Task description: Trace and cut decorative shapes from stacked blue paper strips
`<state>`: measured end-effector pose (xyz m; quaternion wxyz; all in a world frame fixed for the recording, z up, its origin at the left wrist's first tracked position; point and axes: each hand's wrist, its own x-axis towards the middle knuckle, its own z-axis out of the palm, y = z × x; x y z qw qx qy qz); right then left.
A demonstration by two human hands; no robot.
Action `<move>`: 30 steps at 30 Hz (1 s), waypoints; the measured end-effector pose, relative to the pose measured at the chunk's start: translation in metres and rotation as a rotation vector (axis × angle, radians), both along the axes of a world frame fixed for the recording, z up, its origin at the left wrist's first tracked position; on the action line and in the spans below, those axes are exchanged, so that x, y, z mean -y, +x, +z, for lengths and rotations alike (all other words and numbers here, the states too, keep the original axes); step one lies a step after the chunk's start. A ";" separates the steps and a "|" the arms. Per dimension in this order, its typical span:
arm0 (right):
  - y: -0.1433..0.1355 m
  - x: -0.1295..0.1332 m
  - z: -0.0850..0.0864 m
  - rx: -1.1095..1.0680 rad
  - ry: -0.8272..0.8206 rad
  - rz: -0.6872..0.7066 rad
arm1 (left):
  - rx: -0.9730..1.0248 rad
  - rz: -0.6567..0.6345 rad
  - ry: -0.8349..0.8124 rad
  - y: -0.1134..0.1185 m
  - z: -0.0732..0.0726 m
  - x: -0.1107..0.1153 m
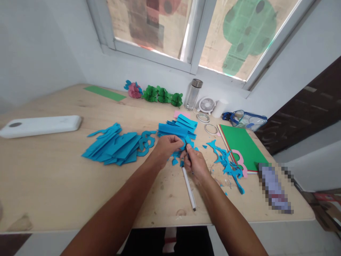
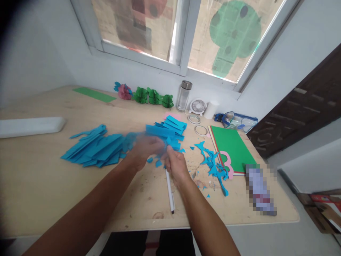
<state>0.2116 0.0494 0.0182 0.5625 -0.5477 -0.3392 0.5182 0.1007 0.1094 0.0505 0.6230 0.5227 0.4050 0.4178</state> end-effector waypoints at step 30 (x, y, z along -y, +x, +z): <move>0.005 0.000 0.006 -0.070 0.113 -0.066 | 0.141 0.005 0.005 0.004 -0.007 0.002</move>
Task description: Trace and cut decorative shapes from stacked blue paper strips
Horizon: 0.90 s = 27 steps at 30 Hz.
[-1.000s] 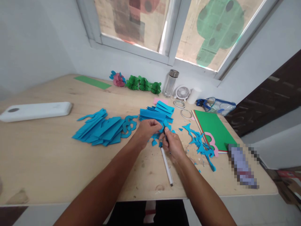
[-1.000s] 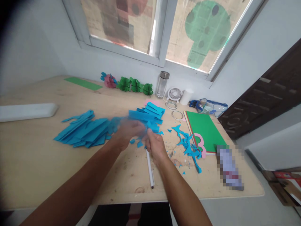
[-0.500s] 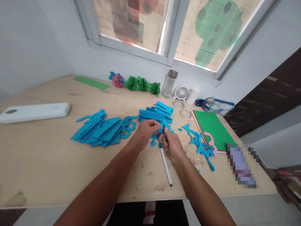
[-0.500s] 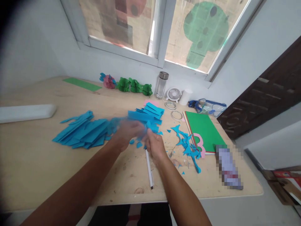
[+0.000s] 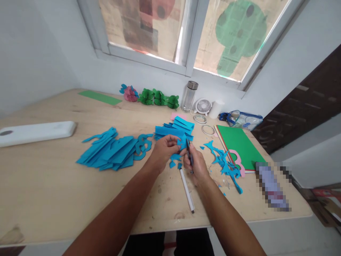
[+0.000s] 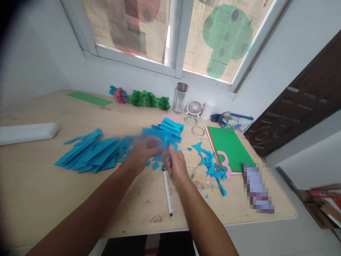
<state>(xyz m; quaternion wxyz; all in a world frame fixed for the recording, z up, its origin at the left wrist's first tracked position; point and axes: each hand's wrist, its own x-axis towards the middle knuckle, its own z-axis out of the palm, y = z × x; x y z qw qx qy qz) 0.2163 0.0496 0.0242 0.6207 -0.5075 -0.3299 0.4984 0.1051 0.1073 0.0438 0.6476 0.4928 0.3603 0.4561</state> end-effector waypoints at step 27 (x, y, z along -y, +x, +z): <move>0.012 -0.008 -0.005 0.062 0.024 -0.336 | -0.332 0.170 0.275 0.001 -0.004 -0.004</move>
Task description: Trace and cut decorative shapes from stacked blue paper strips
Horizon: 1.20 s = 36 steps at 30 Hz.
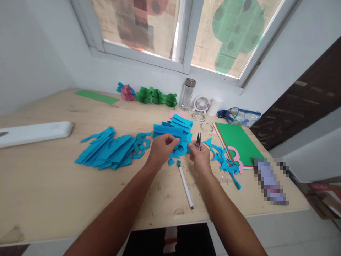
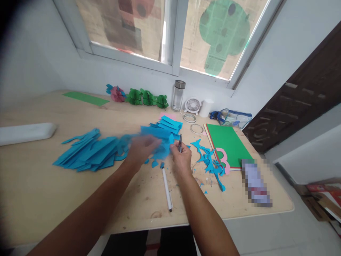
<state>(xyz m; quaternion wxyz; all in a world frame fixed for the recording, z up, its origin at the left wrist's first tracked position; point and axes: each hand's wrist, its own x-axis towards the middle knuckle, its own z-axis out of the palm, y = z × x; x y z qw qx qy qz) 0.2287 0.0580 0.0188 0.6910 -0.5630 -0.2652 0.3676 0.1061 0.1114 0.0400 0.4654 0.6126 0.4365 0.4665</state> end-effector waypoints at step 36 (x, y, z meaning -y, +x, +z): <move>-0.002 0.001 0.000 -0.126 0.055 0.092 | 0.165 -0.258 -0.316 0.000 -0.008 -0.003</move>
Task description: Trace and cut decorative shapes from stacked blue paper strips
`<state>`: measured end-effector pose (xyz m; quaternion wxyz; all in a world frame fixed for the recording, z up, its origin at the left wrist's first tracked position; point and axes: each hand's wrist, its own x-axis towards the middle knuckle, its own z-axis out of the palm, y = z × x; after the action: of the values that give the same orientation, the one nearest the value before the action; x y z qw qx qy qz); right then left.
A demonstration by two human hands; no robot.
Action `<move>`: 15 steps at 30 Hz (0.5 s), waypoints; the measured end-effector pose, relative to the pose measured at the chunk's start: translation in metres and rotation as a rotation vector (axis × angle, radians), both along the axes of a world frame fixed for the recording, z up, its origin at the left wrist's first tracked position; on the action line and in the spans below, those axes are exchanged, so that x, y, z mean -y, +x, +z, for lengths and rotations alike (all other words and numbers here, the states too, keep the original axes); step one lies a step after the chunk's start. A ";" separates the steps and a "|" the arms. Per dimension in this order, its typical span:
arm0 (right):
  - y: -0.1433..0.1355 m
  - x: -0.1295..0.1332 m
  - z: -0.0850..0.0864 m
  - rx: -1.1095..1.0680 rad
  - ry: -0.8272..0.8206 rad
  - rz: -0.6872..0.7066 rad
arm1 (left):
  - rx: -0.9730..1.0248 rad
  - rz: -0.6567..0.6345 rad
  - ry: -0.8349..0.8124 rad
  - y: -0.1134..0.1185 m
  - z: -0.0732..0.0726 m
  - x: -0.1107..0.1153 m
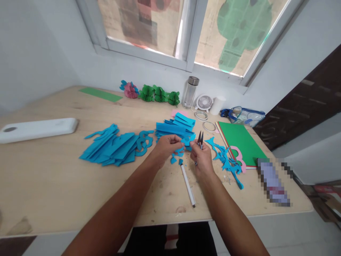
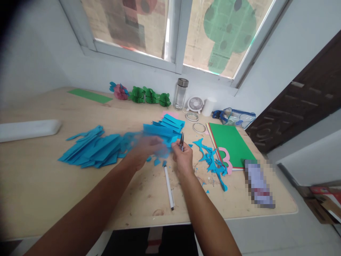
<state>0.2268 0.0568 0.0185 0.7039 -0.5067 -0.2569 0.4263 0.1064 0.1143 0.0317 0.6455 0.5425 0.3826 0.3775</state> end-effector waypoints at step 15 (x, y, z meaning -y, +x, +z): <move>0.004 -0.003 -0.001 -0.076 0.088 -0.135 | 0.267 -0.071 -0.269 0.002 0.001 0.007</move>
<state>0.2305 0.0602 0.0174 0.7619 -0.4749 -0.2138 0.3850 0.1085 0.1074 0.0323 0.7701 0.4097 0.3213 0.3686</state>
